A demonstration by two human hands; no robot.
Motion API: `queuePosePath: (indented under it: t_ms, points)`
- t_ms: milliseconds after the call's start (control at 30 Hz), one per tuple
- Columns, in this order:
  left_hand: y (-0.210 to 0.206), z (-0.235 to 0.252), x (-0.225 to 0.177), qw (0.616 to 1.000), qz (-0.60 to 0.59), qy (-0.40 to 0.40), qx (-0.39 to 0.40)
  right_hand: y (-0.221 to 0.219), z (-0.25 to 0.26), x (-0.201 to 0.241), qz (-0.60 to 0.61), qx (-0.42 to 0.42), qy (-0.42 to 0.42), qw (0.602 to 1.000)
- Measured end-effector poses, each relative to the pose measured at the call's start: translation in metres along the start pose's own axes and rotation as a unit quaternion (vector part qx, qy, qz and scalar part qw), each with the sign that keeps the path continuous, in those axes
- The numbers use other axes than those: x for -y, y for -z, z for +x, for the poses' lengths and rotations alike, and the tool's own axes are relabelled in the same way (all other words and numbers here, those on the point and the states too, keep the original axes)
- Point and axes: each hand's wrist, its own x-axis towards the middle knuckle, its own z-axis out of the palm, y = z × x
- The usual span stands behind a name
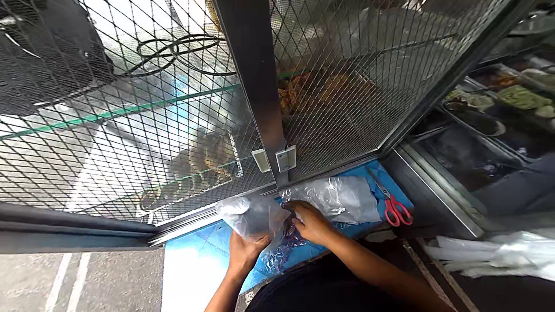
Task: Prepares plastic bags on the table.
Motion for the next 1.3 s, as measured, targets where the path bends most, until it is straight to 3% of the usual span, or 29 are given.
queuePosePath:
  t_ms: [100,233,367,500,667,800,967,1033,1200,1300]
  points:
    - [-0.009,-0.006,0.001,0.998,0.042,-0.013,-0.054,0.01,-0.008,-0.029,-0.095,-0.049,-0.04,0.993]
    - [-0.016,-0.008,0.004,0.994,0.081,-0.021,-0.072,0.008,-0.014,-0.049,-0.193,0.045,-0.126,0.972]
    - [-0.014,-0.009,0.002,0.996,0.073,-0.016,-0.052,0.006,-0.019,-0.064,-0.166,0.0,-0.113,0.98]
    - [-0.001,-0.015,-0.005,0.998,0.053,-0.035,-0.029,0.016,-0.023,-0.076,-0.061,-0.097,-0.075,0.991]
    - [0.015,-0.019,-0.044,0.967,0.076,-0.233,-0.075,0.043,-0.027,-0.086,0.115,-0.178,-0.107,0.971]
    - [0.024,-0.003,-0.086,0.9,0.093,-0.403,-0.138,0.048,-0.03,-0.099,0.233,-0.249,-0.114,0.933]
    - [0.028,0.006,-0.124,0.828,0.13,-0.515,-0.181,0.043,-0.032,-0.11,0.344,-0.314,-0.09,0.88]
    - [0.017,-0.002,-0.137,0.823,0.117,-0.538,-0.14,0.041,-0.033,-0.109,0.378,-0.32,-0.087,0.864]
    - [-0.036,-0.01,-0.118,0.857,0.122,-0.481,0.141,0.045,-0.041,-0.097,0.439,-0.31,-0.074,0.84]
    - [-0.072,0.001,-0.101,0.885,0.163,-0.404,0.163,0.052,-0.051,-0.086,0.428,-0.268,-0.027,0.863]
